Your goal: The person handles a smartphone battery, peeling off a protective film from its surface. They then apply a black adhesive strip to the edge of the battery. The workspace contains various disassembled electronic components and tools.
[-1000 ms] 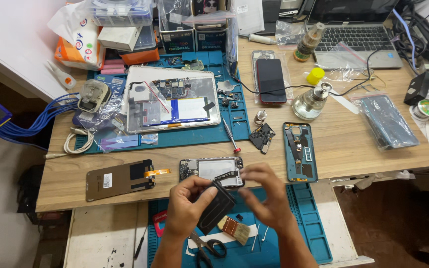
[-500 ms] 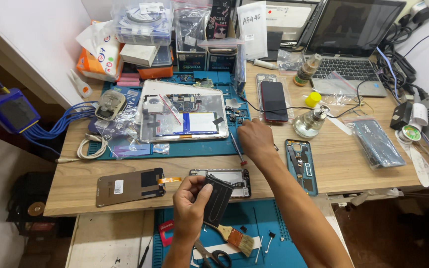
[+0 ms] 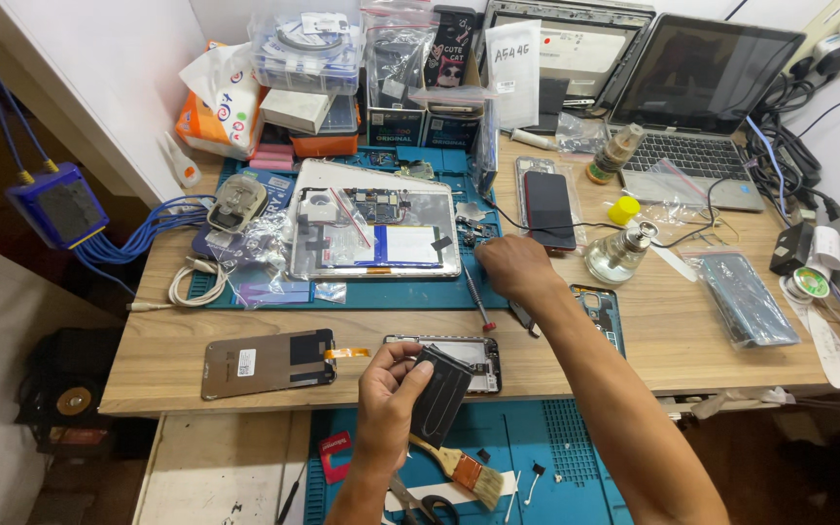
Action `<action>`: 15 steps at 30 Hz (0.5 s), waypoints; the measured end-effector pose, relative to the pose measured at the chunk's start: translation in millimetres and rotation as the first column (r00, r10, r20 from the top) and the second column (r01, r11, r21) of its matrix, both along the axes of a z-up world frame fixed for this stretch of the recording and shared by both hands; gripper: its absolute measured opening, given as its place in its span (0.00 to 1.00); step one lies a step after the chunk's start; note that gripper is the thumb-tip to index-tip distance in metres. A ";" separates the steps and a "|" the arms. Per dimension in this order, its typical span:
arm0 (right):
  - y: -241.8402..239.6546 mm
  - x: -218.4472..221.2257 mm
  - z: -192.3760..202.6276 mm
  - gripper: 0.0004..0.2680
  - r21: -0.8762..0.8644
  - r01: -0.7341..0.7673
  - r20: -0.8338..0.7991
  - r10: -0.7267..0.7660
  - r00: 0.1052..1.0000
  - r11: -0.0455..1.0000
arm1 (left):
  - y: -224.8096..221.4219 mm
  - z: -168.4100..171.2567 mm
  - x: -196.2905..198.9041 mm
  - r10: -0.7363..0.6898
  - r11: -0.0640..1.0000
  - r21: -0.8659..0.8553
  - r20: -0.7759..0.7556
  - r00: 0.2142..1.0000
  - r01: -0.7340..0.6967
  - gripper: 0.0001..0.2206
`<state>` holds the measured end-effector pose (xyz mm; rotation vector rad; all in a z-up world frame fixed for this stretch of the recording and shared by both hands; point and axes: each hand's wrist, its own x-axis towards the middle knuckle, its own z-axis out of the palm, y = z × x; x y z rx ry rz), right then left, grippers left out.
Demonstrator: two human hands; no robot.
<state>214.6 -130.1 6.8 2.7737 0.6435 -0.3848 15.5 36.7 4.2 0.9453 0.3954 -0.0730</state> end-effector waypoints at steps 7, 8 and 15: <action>-2.6 2.6 9.2 0.08 0.047 0.005 -0.047 -0.003 0.999 0.999 | -5.8 1.1 -2.0 -0.024 0.999 -0.032 -0.004 1.000 0.024 0.11; -0.7 1.2 16.2 0.07 0.040 0.031 -0.102 -0.027 0.994 0.999 | -6.6 0.1 -1.9 -0.021 0.999 -0.032 0.008 1.000 0.021 0.11; 7.6 5.1 19.8 0.07 -0.088 0.038 -0.145 -0.051 0.988 0.995 | -7.4 1.4 -1.4 -0.010 1.000 -0.002 -0.016 1.000 0.009 0.12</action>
